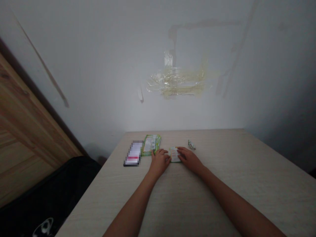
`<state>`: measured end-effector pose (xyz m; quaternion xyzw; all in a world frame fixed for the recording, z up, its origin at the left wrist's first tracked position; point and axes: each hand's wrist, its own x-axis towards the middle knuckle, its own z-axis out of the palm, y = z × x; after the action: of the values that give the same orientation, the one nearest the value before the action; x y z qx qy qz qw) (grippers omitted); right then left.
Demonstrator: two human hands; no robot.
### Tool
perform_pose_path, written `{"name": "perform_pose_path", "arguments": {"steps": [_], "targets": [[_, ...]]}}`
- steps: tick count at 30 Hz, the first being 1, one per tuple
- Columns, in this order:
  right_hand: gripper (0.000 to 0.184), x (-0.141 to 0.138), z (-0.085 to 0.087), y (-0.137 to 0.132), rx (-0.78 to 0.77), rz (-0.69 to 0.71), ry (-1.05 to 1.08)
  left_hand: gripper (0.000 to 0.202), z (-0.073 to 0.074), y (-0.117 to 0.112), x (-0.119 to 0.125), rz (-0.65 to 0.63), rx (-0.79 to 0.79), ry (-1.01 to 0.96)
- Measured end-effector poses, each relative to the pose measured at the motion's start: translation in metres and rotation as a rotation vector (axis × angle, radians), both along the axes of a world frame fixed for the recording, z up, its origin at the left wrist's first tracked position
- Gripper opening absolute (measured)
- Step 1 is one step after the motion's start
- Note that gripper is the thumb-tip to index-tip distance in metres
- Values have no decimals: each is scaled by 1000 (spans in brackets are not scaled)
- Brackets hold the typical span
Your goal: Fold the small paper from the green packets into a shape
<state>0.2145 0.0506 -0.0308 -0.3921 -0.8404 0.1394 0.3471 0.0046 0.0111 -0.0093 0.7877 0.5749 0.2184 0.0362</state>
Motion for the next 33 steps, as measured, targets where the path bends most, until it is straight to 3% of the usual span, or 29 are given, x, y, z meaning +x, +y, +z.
{"name": "perform_pose_path", "arguments": {"steps": [33], "targets": [[31, 1, -5, 1, 53, -64, -117, 17, 0, 1, 1, 90, -55, -65]]}}
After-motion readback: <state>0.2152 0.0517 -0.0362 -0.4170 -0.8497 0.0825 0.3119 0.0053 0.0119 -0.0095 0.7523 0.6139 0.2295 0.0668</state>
